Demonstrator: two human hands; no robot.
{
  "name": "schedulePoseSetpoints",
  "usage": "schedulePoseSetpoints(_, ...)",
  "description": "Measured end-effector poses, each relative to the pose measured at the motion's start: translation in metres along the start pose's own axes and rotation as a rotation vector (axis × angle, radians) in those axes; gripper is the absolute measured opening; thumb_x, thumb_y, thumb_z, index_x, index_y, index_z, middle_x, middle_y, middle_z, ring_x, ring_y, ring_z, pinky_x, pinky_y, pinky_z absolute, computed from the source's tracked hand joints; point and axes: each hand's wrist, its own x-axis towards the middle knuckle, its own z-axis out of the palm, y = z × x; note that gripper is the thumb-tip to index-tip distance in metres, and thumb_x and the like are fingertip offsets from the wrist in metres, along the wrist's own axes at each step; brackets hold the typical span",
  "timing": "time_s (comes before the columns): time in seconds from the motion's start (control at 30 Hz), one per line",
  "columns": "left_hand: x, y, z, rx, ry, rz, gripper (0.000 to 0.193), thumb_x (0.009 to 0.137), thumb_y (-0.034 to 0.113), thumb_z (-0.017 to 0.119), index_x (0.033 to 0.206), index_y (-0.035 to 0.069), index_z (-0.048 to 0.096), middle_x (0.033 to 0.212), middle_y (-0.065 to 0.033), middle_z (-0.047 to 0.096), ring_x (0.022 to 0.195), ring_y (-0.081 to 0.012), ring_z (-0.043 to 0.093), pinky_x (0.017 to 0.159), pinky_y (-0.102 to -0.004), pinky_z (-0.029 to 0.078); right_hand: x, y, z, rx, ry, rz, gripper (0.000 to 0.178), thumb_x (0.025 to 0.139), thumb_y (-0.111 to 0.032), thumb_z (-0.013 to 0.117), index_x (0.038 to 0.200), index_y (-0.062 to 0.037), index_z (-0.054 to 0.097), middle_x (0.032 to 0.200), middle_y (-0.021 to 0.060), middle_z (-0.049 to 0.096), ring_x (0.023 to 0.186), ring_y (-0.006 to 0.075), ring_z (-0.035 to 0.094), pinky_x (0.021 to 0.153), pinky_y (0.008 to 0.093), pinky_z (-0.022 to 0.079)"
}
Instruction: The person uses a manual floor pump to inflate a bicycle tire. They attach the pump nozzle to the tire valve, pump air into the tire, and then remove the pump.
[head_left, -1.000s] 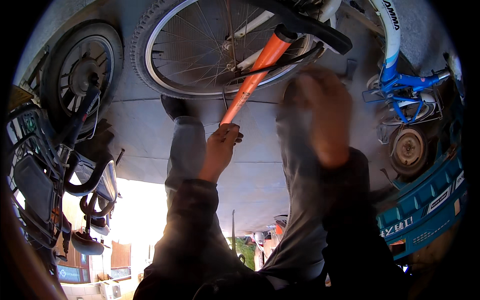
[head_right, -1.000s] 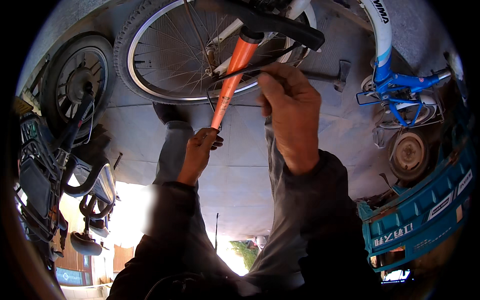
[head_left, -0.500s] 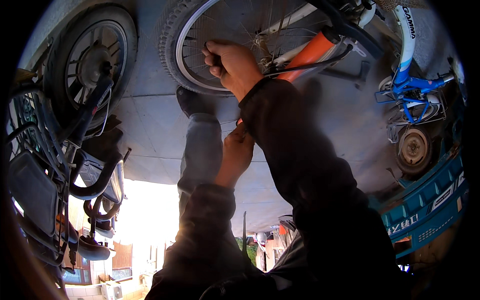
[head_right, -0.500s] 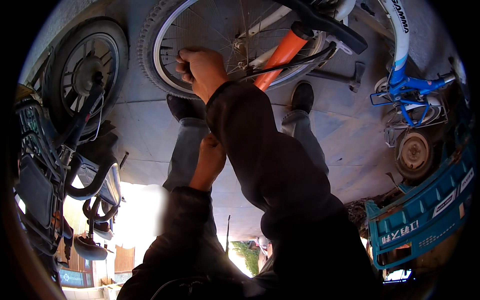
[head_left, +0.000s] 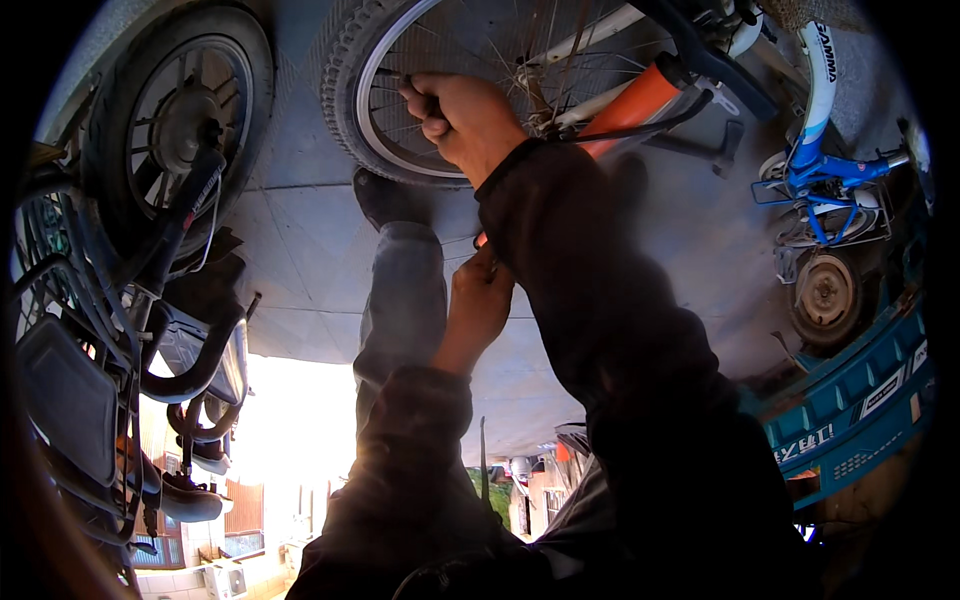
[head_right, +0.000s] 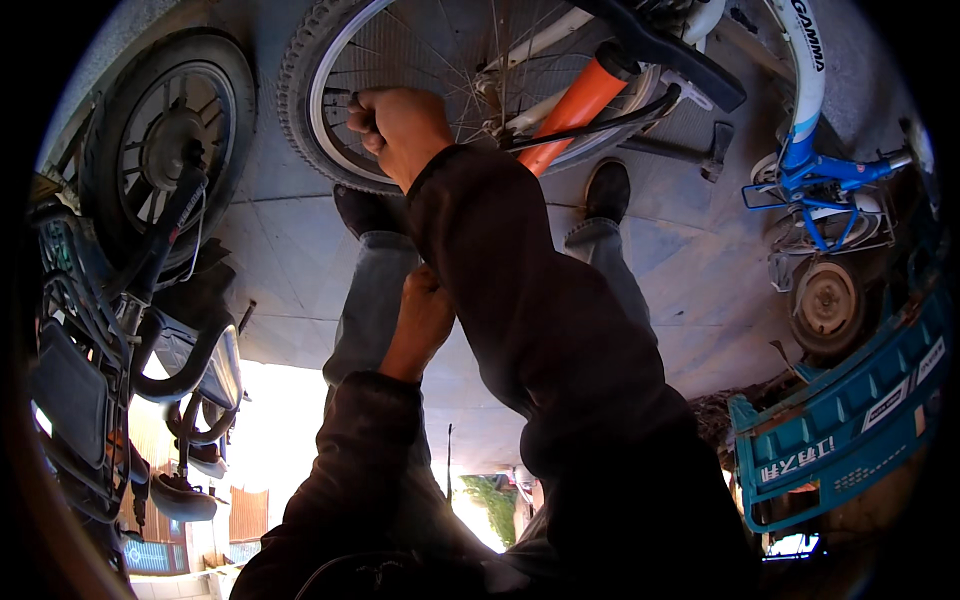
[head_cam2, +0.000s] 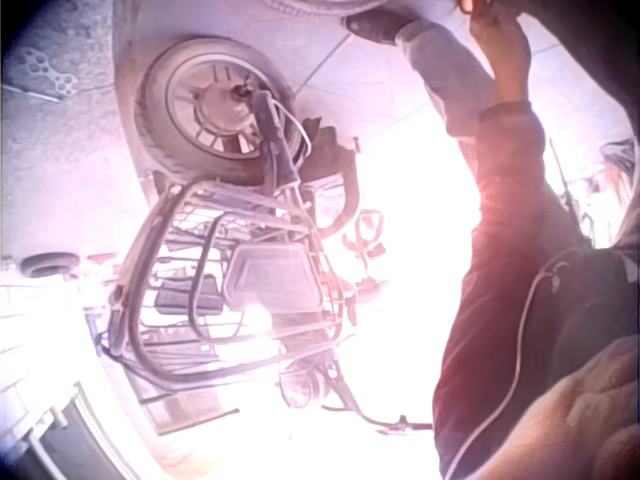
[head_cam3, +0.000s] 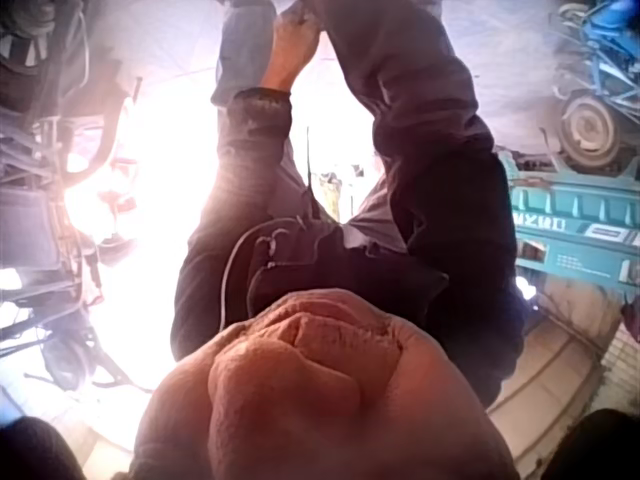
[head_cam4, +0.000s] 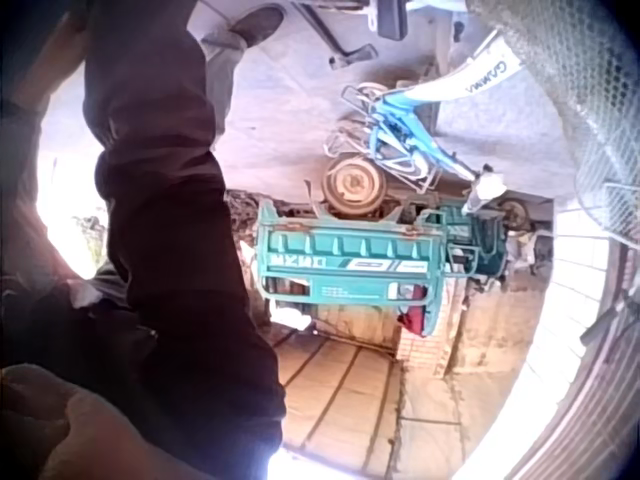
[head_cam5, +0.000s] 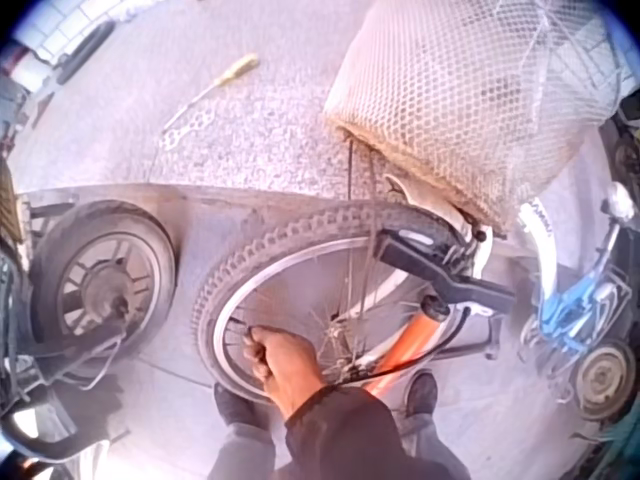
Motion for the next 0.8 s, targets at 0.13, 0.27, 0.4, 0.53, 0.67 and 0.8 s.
schedulePoseSetpoints(0.13,0.000,0.004,0.000,-0.037,0.006,0.027,0.033,0.083,0.011,0.047,0.112,-0.003,0.055,0.062,-0.0114,0.055,0.054,-0.0115,0.047,0.052,-0.0292,0.039,-0.001,-0.002,0.008,0.025,0.015,0.012,0.011,0.084,-0.002,0.053,0.086,0.0084,0.056,0.072,0.0086,0.055,0.052,0.0083,0.042,0.038,0.0187,0.025)
schedulePoseSetpoints(0.27,0.000,0.005,-0.003,-0.016,0.008,0.055,0.035,0.083,0.012,0.046,0.113,-0.002,0.055,0.066,-0.0134,0.058,0.055,-0.0138,0.050,0.054,-0.0299,0.041,-0.002,-0.004,0.009,0.062,0.016,0.047,0.010,0.083,0.000,0.052,0.086,0.0083,0.055,0.074,0.0088,0.056,0.051,0.0077,0.041,0.037,0.0181,0.023)
schedulePoseSetpoints(0.4,-0.001,0.014,-0.004,-0.011,0.011,0.024,0.031,0.083,0.014,0.047,0.108,-0.004,0.056,0.071,-0.0151,0.062,0.062,-0.0159,0.056,0.059,-0.0298,0.044,0.004,-0.007,0.009,0.040,0.009,0.086,0.008,0.081,0.002,0.052,0.086,0.0078,0.055,0.075,0.0086,0.056,0.050,0.0072,0.041,0.036,0.0179,0.024)
schedulePoseSetpoints(0.53,0.000,0.019,-0.006,-0.042,-0.009,0.033,0.024,0.085,0.013,0.048,0.096,-0.005,0.057,0.074,-0.0141,0.063,0.069,-0.0161,0.060,0.065,-0.0282,0.045,0.007,-0.012,0.009,0.038,-0.004,0.182,0.007,0.080,0.002,0.052,0.086,0.0053,0.054,0.074,0.0078,0.056,0.049,0.0059,0.042,0.035,0.0167,0.025)
schedulePoseSetpoints(0.67,-0.002,0.030,-0.010,-0.066,-0.047,-0.020,0.021,0.085,0.011,0.048,0.094,-0.006,0.057,0.076,-0.0126,0.064,0.073,-0.0163,0.061,0.068,-0.0273,0.046,0.012,-0.011,0.010,0.106,-0.005,0.281,0.006,0.081,0.003,0.050,0.086,0.0028,0.053,0.075,0.0055,0.057,0.048,0.0041,0.043,0.034,0.0155,0.026)
schedulePoseSetpoints(0.8,-0.001,0.022,-0.007,-0.126,-0.015,0.026,0.023,0.085,0.010,0.048,0.099,-0.006,0.057,0.077,-0.0122,0.064,0.073,-0.0169,0.061,0.069,-0.0275,0.046,0.014,-0.007,0.009,0.148,-0.082,0.270,0.006,0.085,0.001,0.046,0.084,0.0013,0.052,0.073,0.0022,0.054,0.048,0.0026,0.042,0.034,0.0154,0.026)
